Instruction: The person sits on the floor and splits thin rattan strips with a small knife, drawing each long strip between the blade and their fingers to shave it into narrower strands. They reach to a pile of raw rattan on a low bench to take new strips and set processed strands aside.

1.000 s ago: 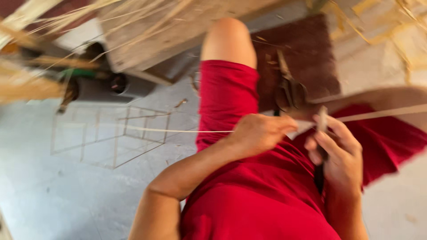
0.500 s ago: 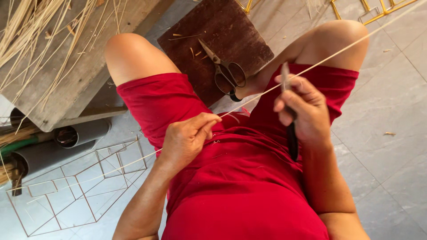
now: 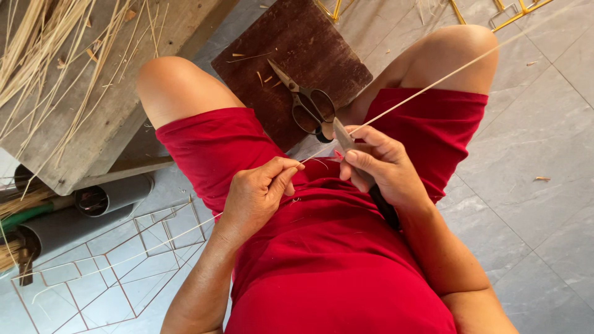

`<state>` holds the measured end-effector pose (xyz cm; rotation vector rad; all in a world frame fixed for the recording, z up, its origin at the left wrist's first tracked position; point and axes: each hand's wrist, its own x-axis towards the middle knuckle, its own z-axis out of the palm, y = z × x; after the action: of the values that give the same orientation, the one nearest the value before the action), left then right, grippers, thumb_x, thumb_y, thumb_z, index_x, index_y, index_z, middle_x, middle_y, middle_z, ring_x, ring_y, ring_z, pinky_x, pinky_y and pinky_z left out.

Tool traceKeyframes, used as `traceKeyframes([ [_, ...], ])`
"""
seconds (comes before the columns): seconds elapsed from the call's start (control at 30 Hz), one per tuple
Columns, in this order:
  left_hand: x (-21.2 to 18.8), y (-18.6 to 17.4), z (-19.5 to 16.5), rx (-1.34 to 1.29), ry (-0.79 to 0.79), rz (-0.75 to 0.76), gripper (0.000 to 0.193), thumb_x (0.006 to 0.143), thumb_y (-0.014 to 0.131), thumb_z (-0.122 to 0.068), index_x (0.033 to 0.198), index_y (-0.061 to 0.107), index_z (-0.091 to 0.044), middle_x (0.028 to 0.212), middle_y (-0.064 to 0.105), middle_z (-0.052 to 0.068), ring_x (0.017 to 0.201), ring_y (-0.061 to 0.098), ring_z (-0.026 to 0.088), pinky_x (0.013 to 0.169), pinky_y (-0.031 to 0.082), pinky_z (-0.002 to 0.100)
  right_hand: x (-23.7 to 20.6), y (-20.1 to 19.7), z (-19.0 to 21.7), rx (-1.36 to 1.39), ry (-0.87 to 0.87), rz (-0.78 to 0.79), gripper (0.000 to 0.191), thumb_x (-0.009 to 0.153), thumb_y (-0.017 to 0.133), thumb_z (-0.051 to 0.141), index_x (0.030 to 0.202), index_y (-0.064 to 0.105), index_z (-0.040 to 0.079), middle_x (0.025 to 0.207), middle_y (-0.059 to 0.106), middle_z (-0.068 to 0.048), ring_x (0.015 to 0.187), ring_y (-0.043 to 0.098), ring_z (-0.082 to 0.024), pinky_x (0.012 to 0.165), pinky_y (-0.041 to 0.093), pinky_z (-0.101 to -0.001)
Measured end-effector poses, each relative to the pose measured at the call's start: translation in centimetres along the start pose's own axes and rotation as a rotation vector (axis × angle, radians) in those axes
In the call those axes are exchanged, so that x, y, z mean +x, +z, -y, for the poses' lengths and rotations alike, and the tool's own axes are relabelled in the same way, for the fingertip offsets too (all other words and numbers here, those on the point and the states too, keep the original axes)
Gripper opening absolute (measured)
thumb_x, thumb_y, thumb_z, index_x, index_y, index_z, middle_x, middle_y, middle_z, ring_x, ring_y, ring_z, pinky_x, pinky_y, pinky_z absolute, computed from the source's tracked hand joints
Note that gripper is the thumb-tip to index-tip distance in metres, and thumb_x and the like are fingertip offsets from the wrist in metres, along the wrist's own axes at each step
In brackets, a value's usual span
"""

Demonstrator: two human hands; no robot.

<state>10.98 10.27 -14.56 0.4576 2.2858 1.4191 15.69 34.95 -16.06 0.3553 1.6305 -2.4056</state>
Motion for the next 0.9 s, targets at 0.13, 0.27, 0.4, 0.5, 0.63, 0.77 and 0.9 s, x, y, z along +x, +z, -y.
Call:
traceKeyframes([
  [0.13,-0.2,-0.5,0.4,0.006,0.064,-0.016,0.013,0.101,0.063,-0.015,0.109,0.073,-0.010,0.074,0.075,0.004,0.068,0.076,0.012,0.060,0.058,0.025,0.1,-1.1,1.0,0.015,-0.102,-0.034,0.030,0.105,0.060,0.004,0.134,0.061,-0.002,0.080,0.069,-0.008,0.055,0.052,-0.007,0.049,0.038,-0.0190],
  [0.27,-0.1,-0.5,0.5,0.030,0.064,-0.034,0.012,0.101,0.064,-0.014,0.107,0.073,-0.010,0.075,0.076,0.004,0.068,0.076,0.013,0.059,0.057,0.026,-0.3,-1.1,1.5,0.028,-0.090,-0.054,0.037,0.104,0.057,0.004,0.140,0.057,-0.001,0.080,0.067,-0.007,0.060,0.056,-0.008,0.048,0.039,-0.0193],
  [0.4,0.5,0.7,0.0,-0.007,0.054,-0.034,0.012,0.101,0.064,-0.015,0.108,0.073,-0.010,0.076,0.077,0.005,0.068,0.077,0.012,0.058,0.058,0.026,-0.8,0.5,0.4,-0.082,0.061,0.084,0.044,0.099,0.058,0.005,0.143,0.053,0.003,0.077,0.069,-0.007,0.055,0.053,-0.006,0.049,0.042,-0.0191],
  [0.5,1.0,1.4,-0.4,-0.027,0.096,-0.052,0.013,0.101,0.065,-0.014,0.111,0.072,-0.009,0.080,0.077,0.006,0.070,0.077,0.012,0.060,0.059,0.025,-0.6,1.1,-0.7,-0.034,0.110,0.157,0.041,0.101,0.058,0.006,0.141,0.054,0.004,0.076,0.069,-0.007,0.051,0.051,-0.006,0.046,0.042,-0.0198],
  [0.63,0.9,2.2,-0.9,-0.041,0.153,-0.087,0.015,0.102,0.065,-0.011,0.116,0.072,-0.009,0.083,0.076,0.007,0.070,0.076,0.012,0.060,0.059,0.024,-0.1,0.7,-1.2,-0.014,0.057,0.105,0.034,0.103,0.059,0.004,0.137,0.056,0.000,0.077,0.068,-0.008,0.053,0.052,-0.008,0.046,0.042,-0.0211],
  [0.77,0.7,2.2,-0.9,0.039,0.200,-0.126,0.016,0.100,0.067,-0.010,0.115,0.073,-0.009,0.079,0.074,0.007,0.067,0.074,0.013,0.059,0.057,0.025,-0.2,-0.3,-0.5,0.100,0.020,0.066,0.031,0.105,0.060,0.003,0.135,0.060,-0.004,0.078,0.066,-0.008,0.055,0.051,-0.007,0.048,0.039,-0.0205],
  [0.9,0.7,2.3,-0.7,0.041,0.181,-0.131,0.014,0.100,0.068,-0.010,0.113,0.073,-0.008,0.080,0.075,0.006,0.068,0.074,0.013,0.059,0.057,0.026,-0.2,0.2,-0.3,0.078,0.031,0.026,0.033,0.102,0.060,0.004,0.134,0.058,-0.003,0.080,0.065,-0.006,0.059,0.056,-0.009,0.047,0.041,-0.0214],
])
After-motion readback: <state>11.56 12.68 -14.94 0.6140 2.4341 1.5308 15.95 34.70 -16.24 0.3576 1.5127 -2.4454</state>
